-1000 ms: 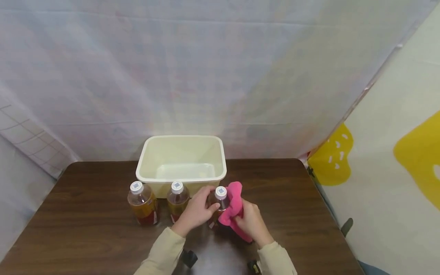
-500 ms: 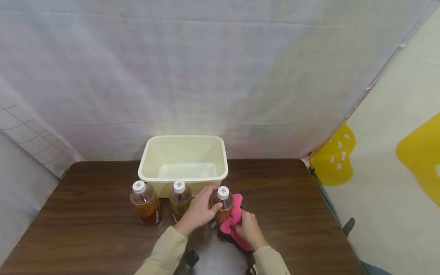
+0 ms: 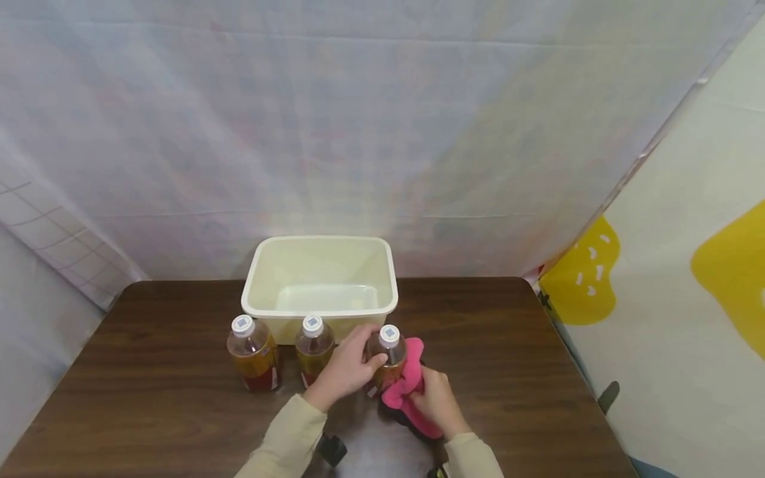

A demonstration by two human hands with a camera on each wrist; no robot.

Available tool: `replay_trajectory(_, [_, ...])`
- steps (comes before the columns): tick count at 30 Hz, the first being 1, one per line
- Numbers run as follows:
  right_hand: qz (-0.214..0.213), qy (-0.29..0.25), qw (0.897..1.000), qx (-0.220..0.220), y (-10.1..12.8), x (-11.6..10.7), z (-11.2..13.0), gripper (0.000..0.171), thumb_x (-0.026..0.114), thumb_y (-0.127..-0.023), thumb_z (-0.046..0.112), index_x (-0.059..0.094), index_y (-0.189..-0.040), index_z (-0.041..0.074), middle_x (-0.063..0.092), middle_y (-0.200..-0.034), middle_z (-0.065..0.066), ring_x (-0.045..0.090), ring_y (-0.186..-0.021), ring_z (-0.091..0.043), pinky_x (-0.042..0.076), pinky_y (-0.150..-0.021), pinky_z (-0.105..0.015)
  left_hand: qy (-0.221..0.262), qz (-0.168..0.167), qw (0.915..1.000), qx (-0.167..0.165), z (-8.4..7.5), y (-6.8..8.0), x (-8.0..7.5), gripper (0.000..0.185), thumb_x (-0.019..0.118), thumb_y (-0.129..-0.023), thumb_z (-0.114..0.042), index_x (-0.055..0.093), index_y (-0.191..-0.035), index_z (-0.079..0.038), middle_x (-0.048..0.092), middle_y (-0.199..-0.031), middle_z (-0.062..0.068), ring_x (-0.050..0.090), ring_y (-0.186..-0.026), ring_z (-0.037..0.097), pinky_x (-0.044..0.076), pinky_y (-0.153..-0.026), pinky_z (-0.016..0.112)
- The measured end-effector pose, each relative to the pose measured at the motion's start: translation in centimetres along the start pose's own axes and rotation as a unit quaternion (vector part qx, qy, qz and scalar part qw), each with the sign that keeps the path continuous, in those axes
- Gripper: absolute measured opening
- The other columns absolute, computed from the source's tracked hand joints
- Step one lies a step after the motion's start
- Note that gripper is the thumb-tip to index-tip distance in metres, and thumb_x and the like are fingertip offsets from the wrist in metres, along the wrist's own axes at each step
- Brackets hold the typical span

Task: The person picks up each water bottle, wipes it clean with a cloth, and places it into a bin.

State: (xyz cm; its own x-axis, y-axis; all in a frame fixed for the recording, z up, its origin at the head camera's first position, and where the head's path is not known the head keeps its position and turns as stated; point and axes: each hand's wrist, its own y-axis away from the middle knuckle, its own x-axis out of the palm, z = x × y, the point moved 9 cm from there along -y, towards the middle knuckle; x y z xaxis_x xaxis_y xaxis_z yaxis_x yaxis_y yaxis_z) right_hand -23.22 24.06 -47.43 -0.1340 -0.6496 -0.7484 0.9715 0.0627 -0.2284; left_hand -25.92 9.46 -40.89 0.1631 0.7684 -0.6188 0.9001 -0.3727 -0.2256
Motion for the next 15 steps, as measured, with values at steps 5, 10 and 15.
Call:
replay_trajectory(5, [0.013, -0.015, 1.000, 0.001, -0.4, -1.6, 1.6, 0.019, 0.073, -0.063, -0.005, 0.060, -0.071, 0.007, 0.056, -0.060, 0.003, 0.046, -0.056, -0.005, 0.042, -0.050, -0.021, 0.006, 0.000, 1.0000, 0.001, -0.1, 0.1, 0.0, 0.039, 0.064, -0.082, -0.017, 0.052, -0.118, -0.009, 0.056, -0.113, 0.008, 0.055, -0.106, 0.024, 0.044, -0.090, 0.039])
replay_trajectory(10, [0.023, -0.040, 0.999, 0.022, -1.1, -3.5, 3.2, 0.018, 0.073, -0.065, -0.005, 0.062, -0.076, 0.004, 0.053, -0.061, 0.001, 0.046, -0.056, -0.009, 0.042, -0.050, -0.022, 0.007, 0.005, 1.0000, 0.002, 0.0, 0.0, 0.1, 0.039, 0.064, -0.082, -0.017, 0.052, -0.118, -0.008, 0.055, -0.113, 0.008, 0.055, -0.105, 0.023, 0.045, -0.089, 0.038])
replay_trajectory(15, [0.022, -0.037, 0.999, 0.001, -1.7, -4.8, 4.6, 0.021, 0.074, -0.065, -0.004, 0.062, -0.080, 0.003, 0.054, -0.063, 0.000, 0.046, -0.057, -0.010, 0.042, -0.050, -0.022, 0.007, 0.010, 0.9999, -0.003, 0.2, 0.0, 0.1, 0.038, 0.064, -0.082, -0.017, 0.052, -0.118, -0.009, 0.055, -0.113, 0.007, 0.055, -0.103, 0.022, 0.045, -0.088, 0.038])
